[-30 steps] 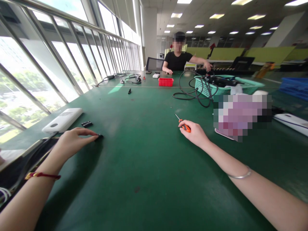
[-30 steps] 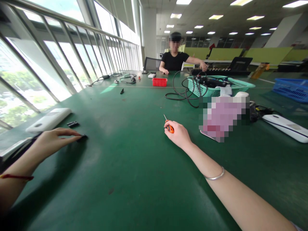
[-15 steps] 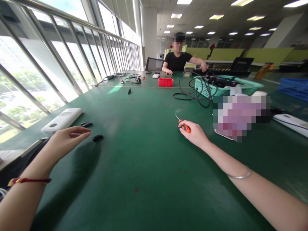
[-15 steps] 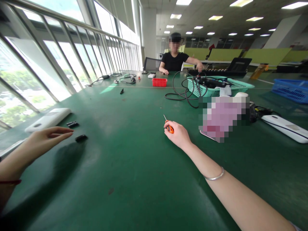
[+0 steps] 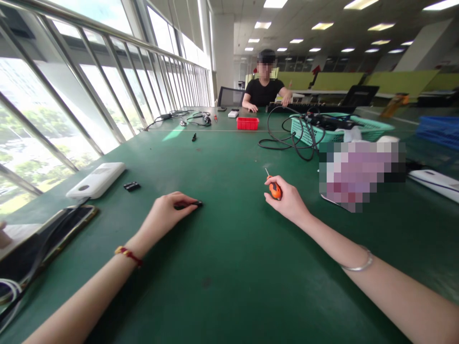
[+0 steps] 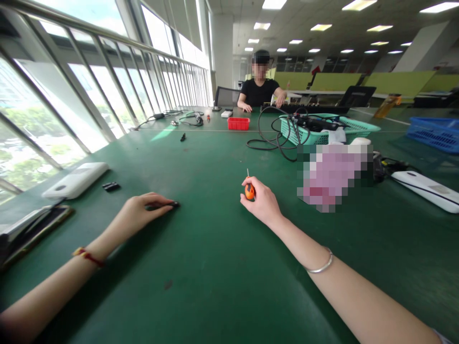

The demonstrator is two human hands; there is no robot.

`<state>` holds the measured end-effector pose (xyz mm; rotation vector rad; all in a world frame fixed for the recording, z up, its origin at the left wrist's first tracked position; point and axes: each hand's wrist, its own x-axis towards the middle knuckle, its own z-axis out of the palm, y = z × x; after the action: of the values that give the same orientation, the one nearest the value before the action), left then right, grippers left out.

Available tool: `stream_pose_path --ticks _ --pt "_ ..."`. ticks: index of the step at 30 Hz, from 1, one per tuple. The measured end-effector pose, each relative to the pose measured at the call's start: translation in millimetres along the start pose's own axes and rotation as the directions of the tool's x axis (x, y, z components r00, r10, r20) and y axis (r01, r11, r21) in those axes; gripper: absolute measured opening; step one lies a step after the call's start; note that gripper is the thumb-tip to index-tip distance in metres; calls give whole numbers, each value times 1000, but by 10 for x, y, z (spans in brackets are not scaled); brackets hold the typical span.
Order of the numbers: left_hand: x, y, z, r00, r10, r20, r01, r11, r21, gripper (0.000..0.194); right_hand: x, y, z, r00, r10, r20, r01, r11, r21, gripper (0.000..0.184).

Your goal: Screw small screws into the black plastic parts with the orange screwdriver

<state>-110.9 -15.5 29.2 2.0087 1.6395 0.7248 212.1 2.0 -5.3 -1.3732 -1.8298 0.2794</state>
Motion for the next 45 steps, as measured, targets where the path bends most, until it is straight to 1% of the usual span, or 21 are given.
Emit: stream_pose_path --ticks 2,3,5,7,9,11,13,17,19,21,24,28,33,36,38,39,40,42,43,45 --pt "83 284 336 991 116 72 -110 991 -82 29 -20 -67 -5 999 -15 -30 16 999 39 15" --pt "126 419 497 984 145 99 -133 984 -119 25 -29 -95 -15 999 -25 -47 28 997 65 14" --pt "202 639 772 957 247 150 -226 963 -145 18 -42 -138 -51 995 -35 -89 46 991 123 16" --pt "254 766 953 925 352 147 -332 932 -145 13 -46 -164 -101 988 -7 -154 37 981 192 21" --pt "279 799 1040 903 414 120 -397 907 -141 11 -38 -180 -157 976 35 -214 26 961 274 22" --pt "285 771 1062 897 431 97 -416 898 -141 10 -23 -194 -209 966 64 -251 28 939 343 20" --pt "283 730 1054 905 415 92 -400 905 -147 11 -7 -205 -249 961 82 -265 28 922 386 18" --pt "276 715 1022 931 359 66 -352 931 -94 13 9 -223 -288 940 128 -315 6 920 392 21" --pt "281 725 996 939 341 51 -339 940 -45 14 9 -236 -296 925 124 -360 41 907 418 23" --pt "299 721 960 932 357 62 -358 934 2 16 4 -253 -304 915 115 -387 93 873 479 23" --pt "345 691 907 918 385 97 -388 922 11 18 -11 -275 -315 923 91 -374 128 843 522 21" --pt "385 657 897 939 334 83 -333 943 -21 17 -51 -281 -293 946 58 -319 120 852 510 22" --pt "444 634 933 939 339 67 -338 941 -18 18 -54 -289 -234 949 77 -305 96 853 513 20" --pt "623 606 914 919 384 91 -387 922 23 19 127 -281 -240 935 78 -346 109 865 490 18" --pt "807 579 894 904 407 135 -415 909 39 19 362 -264 -258 913 56 -404 140 888 438 18" --pt "905 563 888 902 405 149 -414 910 31 19 502 -253 -263 893 42 -449 156 905 395 20" --pt "998 545 888 906 397 145 -405 914 26 18 645 -243 -262 874 23 -485 167 924 345 21" --pt "1145 506 901 920 382 81 -386 922 25 18 899 -230 -226 840 22 -542 151 950 273 27" --pt "1192 487 911 927 372 46 -372 928 8 18 992 -226 -191 824 51 -564 124 955 268 30" --pt "1227 456 930 928 370 29 -369 928 -42 19 1093 -227 -99 788 131 -602 64 955 291 27"
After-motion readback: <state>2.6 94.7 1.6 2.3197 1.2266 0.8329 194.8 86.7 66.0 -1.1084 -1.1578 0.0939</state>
